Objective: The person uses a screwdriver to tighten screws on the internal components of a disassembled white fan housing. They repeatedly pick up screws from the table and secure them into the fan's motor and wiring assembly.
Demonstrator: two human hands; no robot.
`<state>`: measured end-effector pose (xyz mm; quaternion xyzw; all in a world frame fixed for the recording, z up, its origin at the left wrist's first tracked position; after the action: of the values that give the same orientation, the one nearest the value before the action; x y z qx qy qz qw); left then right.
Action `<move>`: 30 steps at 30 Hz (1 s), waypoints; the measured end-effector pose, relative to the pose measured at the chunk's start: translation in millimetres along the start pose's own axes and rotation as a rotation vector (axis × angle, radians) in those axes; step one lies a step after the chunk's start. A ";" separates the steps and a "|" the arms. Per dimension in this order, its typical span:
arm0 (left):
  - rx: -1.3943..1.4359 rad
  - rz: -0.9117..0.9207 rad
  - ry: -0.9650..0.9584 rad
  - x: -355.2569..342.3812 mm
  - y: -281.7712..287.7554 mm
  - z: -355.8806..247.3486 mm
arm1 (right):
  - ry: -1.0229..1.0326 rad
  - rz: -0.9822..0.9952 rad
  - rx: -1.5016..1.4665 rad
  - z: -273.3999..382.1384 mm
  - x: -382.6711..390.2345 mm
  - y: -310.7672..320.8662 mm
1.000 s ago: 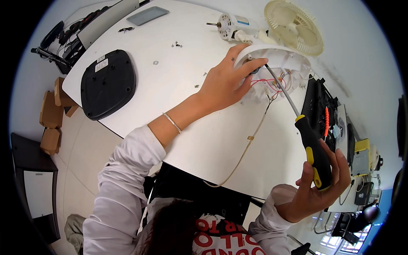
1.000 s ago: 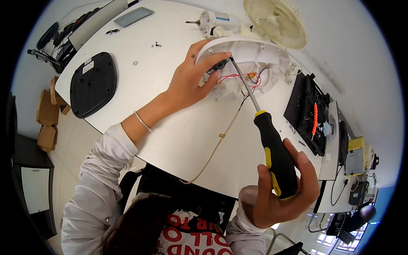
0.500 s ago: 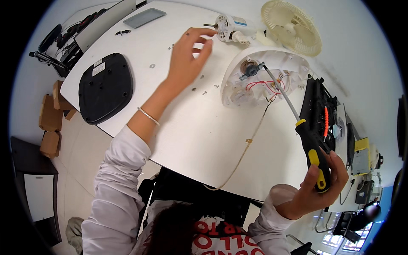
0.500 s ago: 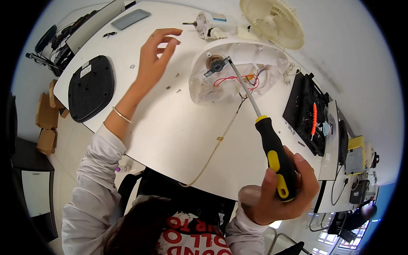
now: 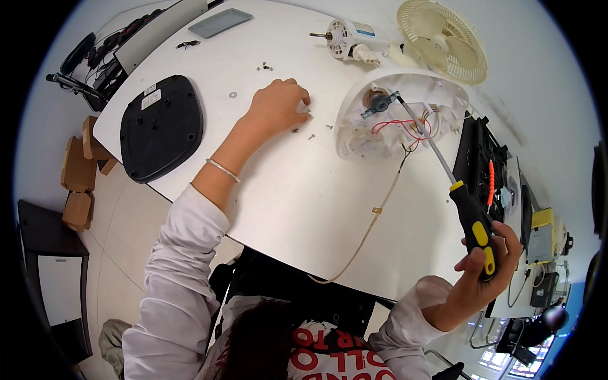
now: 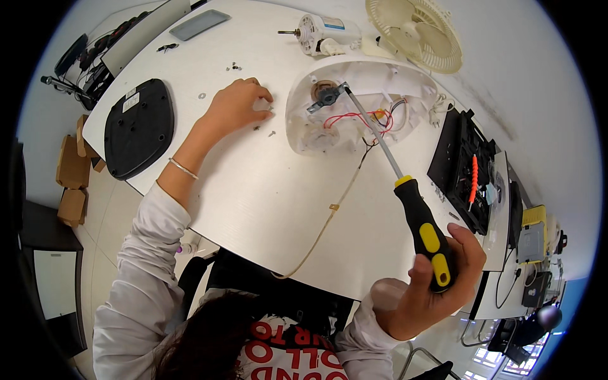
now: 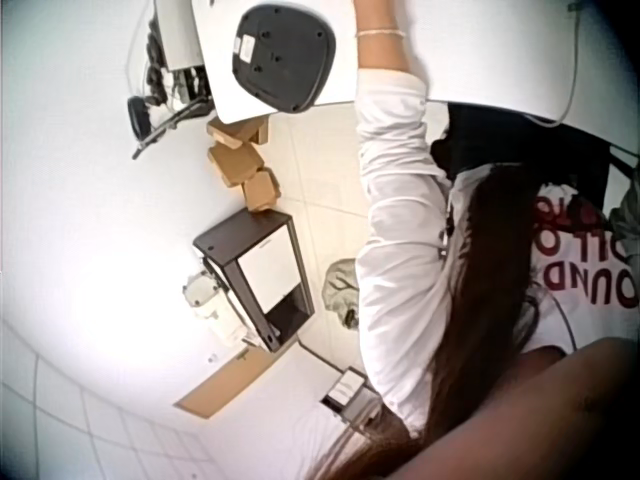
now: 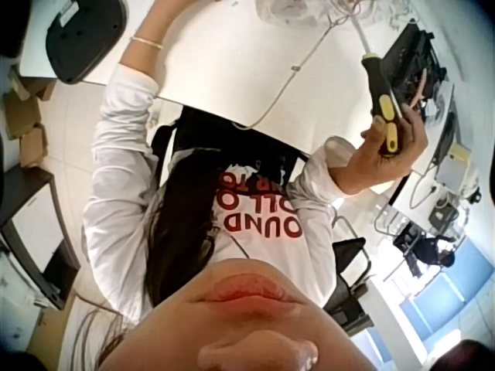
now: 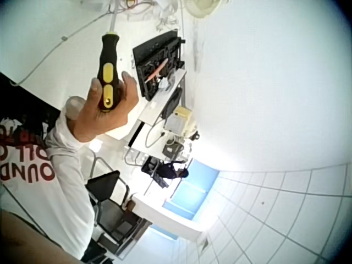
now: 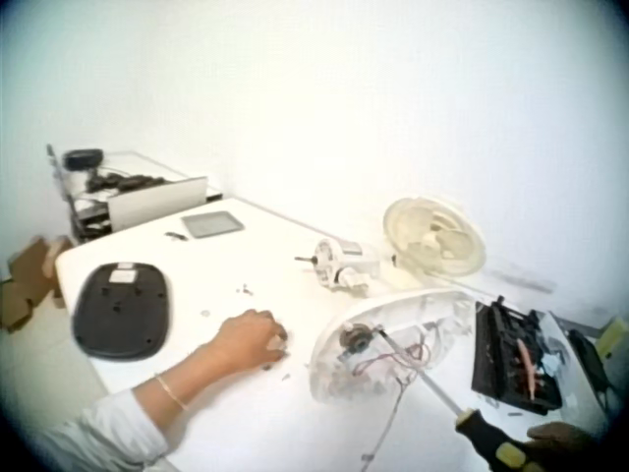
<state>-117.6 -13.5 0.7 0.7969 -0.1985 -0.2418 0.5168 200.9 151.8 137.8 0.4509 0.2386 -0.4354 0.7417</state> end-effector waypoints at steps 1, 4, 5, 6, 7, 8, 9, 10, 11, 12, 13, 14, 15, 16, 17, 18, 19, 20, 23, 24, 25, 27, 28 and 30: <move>-0.011 -0.008 0.002 0.1 0.1 -2.8 | 0.101 0.034 0.044 2.9 -1.1 -0.8; -0.024 -0.005 0.004 -0.5 -0.5 -5.3 | 0.024 0.123 0.126 8.1 2.6 -4.8; -0.015 -0.006 0.009 -0.7 -1.3 -4.9 | -0.007 0.134 0.134 7.4 3.8 -4.9; -0.005 -0.009 0.012 -1.3 -1.8 -4.6 | -0.035 0.143 0.144 6.3 4.5 -4.5; 0.004 -0.012 0.016 -1.8 -2.5 -4.1 | 0.011 0.133 0.150 9.5 4.6 -3.5; 0.017 -0.025 0.001 -2.1 -3.1 -4.6 | 0.056 0.123 0.156 11.8 5.2 -2.8; 0.030 -0.039 -0.016 -2.8 -3.7 -5.8 | 0.101 0.111 0.163 13.9 5.8 -1.7; 0.043 -0.053 -0.033 -3.6 -3.4 -7.2 | 0.134 0.094 0.134 14.5 6.9 0.0; 0.048 -0.055 -0.039 -4.6 -3.3 -8.0 | 0.166 0.076 0.105 14.6 8.4 1.9; 0.048 -0.056 -0.037 -3.9 -3.2 -6.4 | 0.198 0.062 0.069 14.3 10.2 1.8; 0.049 -0.056 -0.036 -3.0 -3.1 -4.9 | 0.223 0.052 0.078 14.2 11.3 0.8; 0.054 -0.054 -0.028 -1.9 -2.8 -3.5 | 0.247 0.041 0.086 14.4 12.2 -0.3; 0.063 -0.051 -0.029 -2.7 -1.6 -5.7 | 0.271 0.027 0.102 15.4 12.7 0.7; 0.073 -0.049 -0.029 -3.2 -0.1 -7.4 | 0.250 0.020 0.096 12.8 13.0 1.9; 0.089 -0.052 -0.015 -3.4 1.9 -7.7 | 0.229 0.014 0.090 10.2 13.8 3.1; 0.106 -0.055 -0.002 -3.8 3.0 -7.8 | 0.208 0.007 0.084 6.6 14.7 3.4; 0.123 -0.057 0.011 -4.1 4.0 -7.7 | 0.206 -0.007 0.076 4.0 15.3 3.6; 0.157 -0.070 0.009 -4.1 6.1 -8.6 | 0.203 -0.021 0.068 1.0 15.8 3.5; 0.297 -0.111 -0.015 -4.7 11.5 -7.1 | 0.207 -0.051 0.086 -2.2 17.0 2.9; 0.373 -0.126 -0.038 -7.4 12.0 -6.6 | 0.211 -0.059 0.100 -2.3 17.2 3.0; 0.449 -0.140 -0.060 -8.8 12.7 -6.5 | 0.216 -0.068 0.128 -2.1 17.1 3.0; 0.795 -0.064 -0.016 -10.8 14.3 -4.9 | 0.223 -0.087 0.186 -1.7 16.7 3.0; 0.967 -0.023 0.006 -11.0 17.0 -7.0 | 0.210 -0.093 0.190 -2.7 16.2 3.2; 1.166 -0.059 -0.036 -9.5 26.8 -7.7 | 0.183 -0.104 0.199 -3.4 15.7 3.6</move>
<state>-122.4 -12.9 29.7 0.9507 -0.2851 -0.1204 -0.0176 212.1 148.8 126.1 0.5471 0.2837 -0.4520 0.6449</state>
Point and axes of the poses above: each hand's wrist, its own x-axis away from the middle knuckle, its own y-axis out of the back of the hand, z = x × y, the point moved 8 cm from there along -x, towards the middle knuckle, and after that the axes turned 1 degree about y, right-handed, at the moved point
